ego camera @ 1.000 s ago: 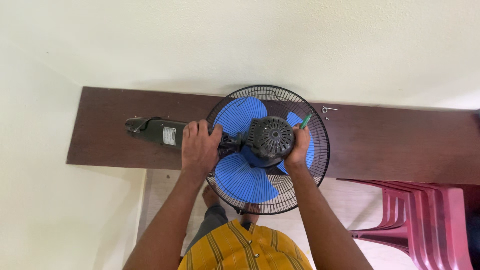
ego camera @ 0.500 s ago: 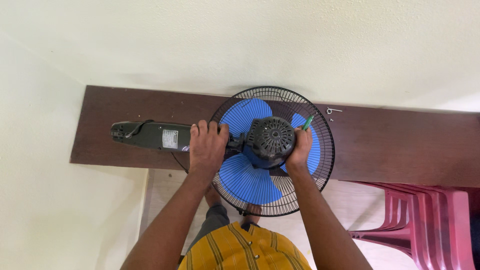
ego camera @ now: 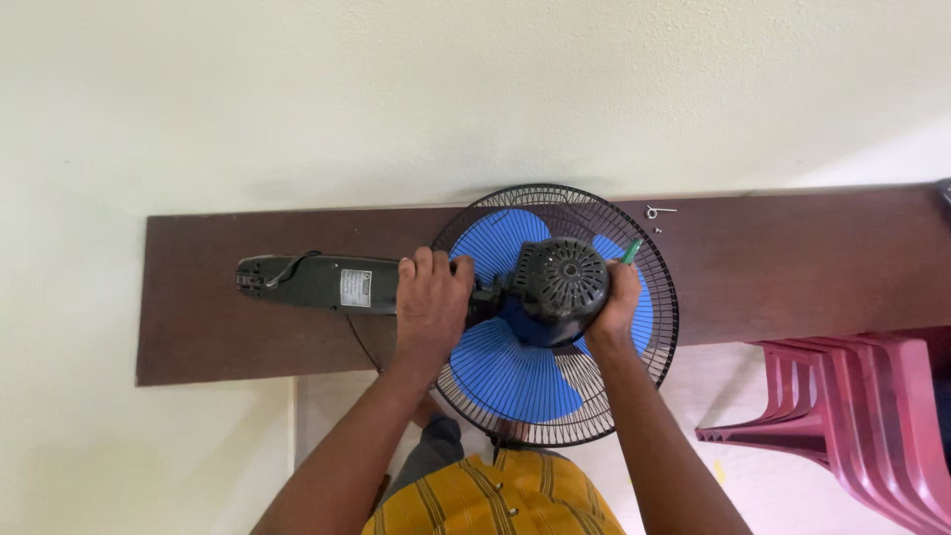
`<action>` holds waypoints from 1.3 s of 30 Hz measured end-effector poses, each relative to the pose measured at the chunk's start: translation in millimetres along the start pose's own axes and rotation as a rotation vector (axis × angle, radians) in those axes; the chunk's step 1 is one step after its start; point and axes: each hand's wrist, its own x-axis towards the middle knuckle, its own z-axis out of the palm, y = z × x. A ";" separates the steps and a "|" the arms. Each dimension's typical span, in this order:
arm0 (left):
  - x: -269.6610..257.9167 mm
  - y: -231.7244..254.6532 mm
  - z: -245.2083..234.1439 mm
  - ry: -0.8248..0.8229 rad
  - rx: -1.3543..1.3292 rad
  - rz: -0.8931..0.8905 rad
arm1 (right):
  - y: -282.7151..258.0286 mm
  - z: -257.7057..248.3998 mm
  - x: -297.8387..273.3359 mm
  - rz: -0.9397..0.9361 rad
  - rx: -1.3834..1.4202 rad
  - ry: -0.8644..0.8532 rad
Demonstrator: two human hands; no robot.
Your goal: The person uses a screwdriver to remove and reinsert screws on the back casing of an electric fan placed on a wooden table. They repeatedly loosen and tighten the screws while holding the fan steady.
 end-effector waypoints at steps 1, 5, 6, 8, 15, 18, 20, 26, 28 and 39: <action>4.2 -1.7 1.1 -0.001 -0.009 0.014 | -0.3 -0.2 0.5 0.012 0.020 0.015; 9.3 -7.4 3.2 -0.002 -0.039 0.062 | -6.2 -1.9 -3.8 0.075 0.088 -0.003; 9.5 -8.8 3.2 0.000 -0.043 0.073 | -8.5 -2.1 -5.4 0.094 0.103 -0.026; 11.9 -11.6 3.7 0.014 -0.052 0.092 | -11.9 -0.1 -7.2 0.100 0.140 -0.026; 14.9 -17.8 4.6 0.022 -0.056 0.155 | -22.2 8.0 -15.7 0.158 0.089 0.010; 19.3 -21.9 3.3 -0.107 -0.034 0.218 | -24.0 8.7 -18.2 0.136 0.038 0.026; 19.6 -22.9 -0.2 -0.098 -0.048 0.217 | -23.3 9.1 -18.2 0.145 0.084 -0.022; 17.6 -23.0 -12.2 -0.119 -0.115 0.223 | -27.8 9.3 -11.5 0.179 0.128 -0.088; 18.1 -22.4 -12.5 -0.116 -0.158 0.225 | -28.7 9.7 -14.0 0.199 0.113 -0.100; 8.4 -14.8 -4.9 -0.193 -0.293 0.154 | -30.6 14.2 -1.7 0.242 0.132 -0.238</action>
